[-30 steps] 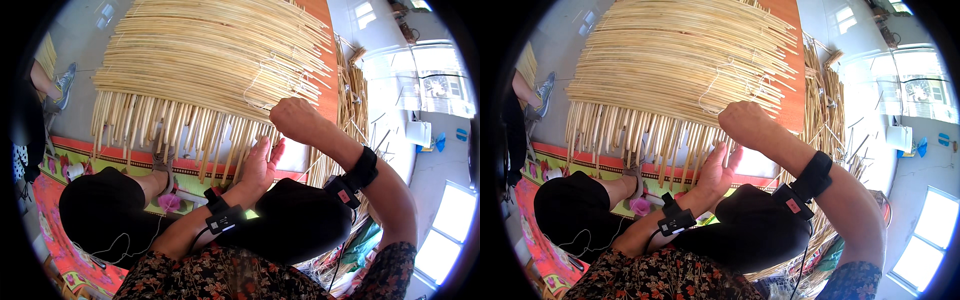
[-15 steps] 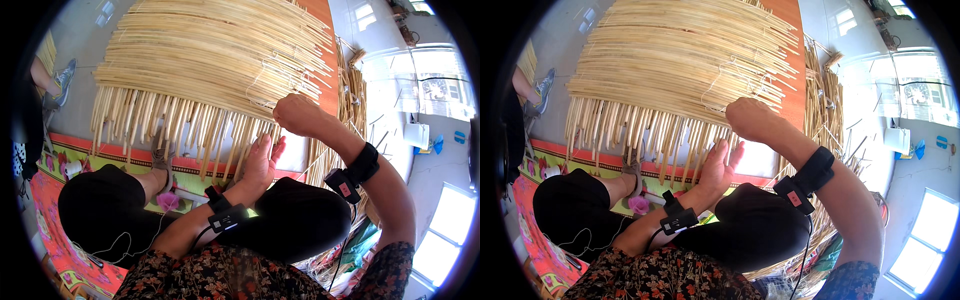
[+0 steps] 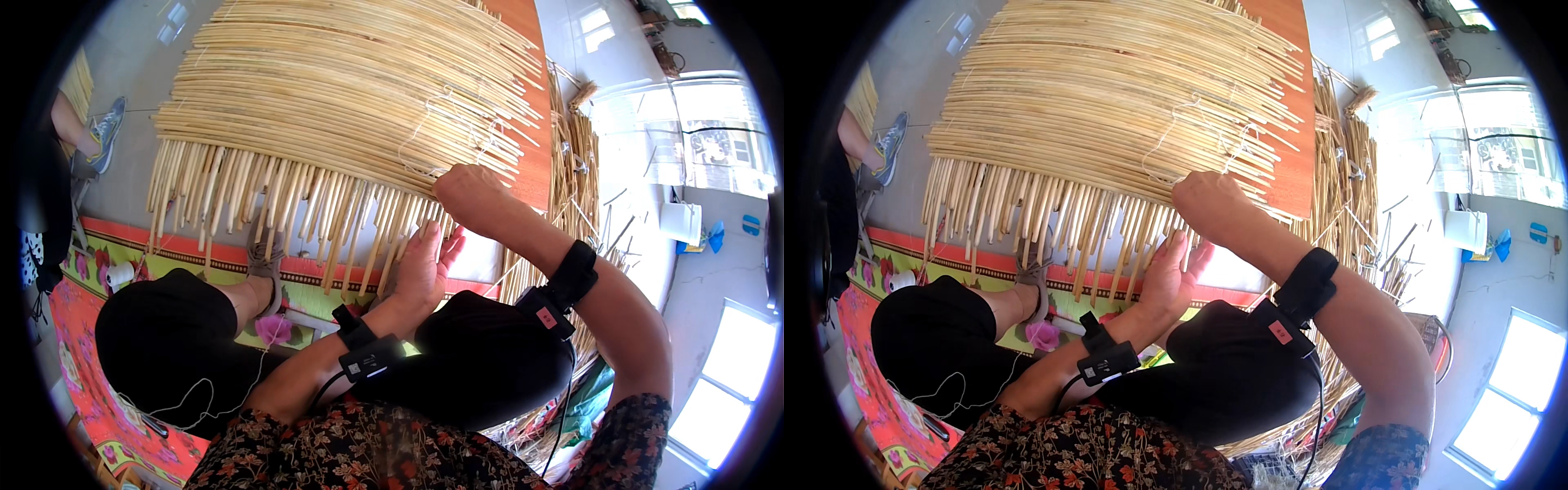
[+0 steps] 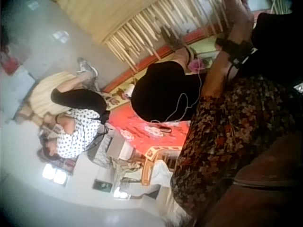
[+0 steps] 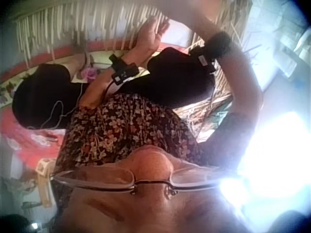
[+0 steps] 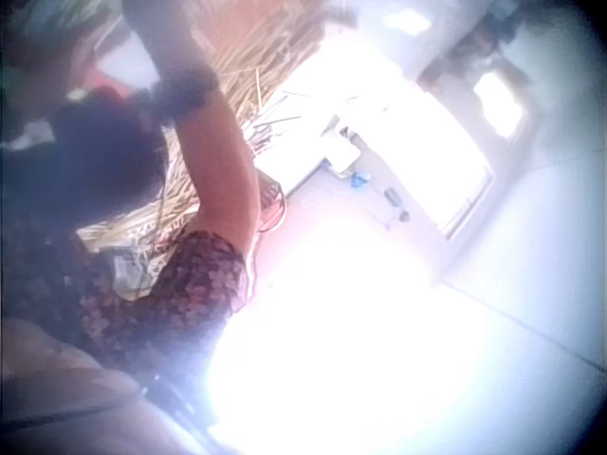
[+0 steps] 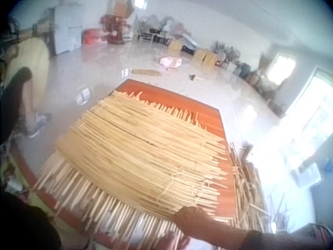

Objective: The person assembles bamboo sticks into a flat mat using a needle and white thread. They align the sticks, bind them together with thread by hand, and trim the excess string using small shears.

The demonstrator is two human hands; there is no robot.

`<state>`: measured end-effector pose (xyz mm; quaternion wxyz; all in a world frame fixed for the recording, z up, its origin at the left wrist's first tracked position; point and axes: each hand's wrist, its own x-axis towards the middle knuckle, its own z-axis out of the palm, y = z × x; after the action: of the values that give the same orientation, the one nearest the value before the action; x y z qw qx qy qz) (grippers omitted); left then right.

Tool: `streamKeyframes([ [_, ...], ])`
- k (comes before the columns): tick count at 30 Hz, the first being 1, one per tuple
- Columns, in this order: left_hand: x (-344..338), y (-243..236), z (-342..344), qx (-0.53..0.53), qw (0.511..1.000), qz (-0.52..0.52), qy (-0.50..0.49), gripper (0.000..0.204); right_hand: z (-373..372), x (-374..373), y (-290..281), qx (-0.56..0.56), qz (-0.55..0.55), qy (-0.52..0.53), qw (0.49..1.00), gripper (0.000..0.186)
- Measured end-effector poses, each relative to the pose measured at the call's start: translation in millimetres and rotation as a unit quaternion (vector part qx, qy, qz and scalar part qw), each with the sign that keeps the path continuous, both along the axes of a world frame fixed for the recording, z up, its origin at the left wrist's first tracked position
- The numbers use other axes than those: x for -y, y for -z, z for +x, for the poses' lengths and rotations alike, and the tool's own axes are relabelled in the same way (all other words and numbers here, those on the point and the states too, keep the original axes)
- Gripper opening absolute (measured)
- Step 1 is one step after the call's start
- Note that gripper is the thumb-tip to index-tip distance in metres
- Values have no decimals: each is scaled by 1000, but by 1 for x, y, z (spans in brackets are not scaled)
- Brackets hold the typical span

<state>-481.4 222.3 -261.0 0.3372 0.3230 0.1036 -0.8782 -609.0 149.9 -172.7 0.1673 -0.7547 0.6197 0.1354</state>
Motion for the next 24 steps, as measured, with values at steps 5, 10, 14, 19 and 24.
streamKeyframes([
  [5, 0, -3, 1, 21, 1000, 17, 6, 20, 5, 0, -1, 13, -6, 3, 1000, 8],
  [10, 2, -3, 3, 39, 999, 14, 13, 26, 18, -1, -5, 1, 33, -12, 999, 12],
  [14, 2, -6, 2, 36, 999, -7, 27, 28, 17, -5, -1, 23, 26, -1, 999, 12],
  [19, -2, -3, 1, 20, 1000, -4, 19, 26, -14, -17, -19, 106, -85, 42, 990, 24],
  [24, 4, 7, 14, -7, 1000, 0, 10, 32, -74, -61, -79, 276, -250, 207, 905, 18],
])
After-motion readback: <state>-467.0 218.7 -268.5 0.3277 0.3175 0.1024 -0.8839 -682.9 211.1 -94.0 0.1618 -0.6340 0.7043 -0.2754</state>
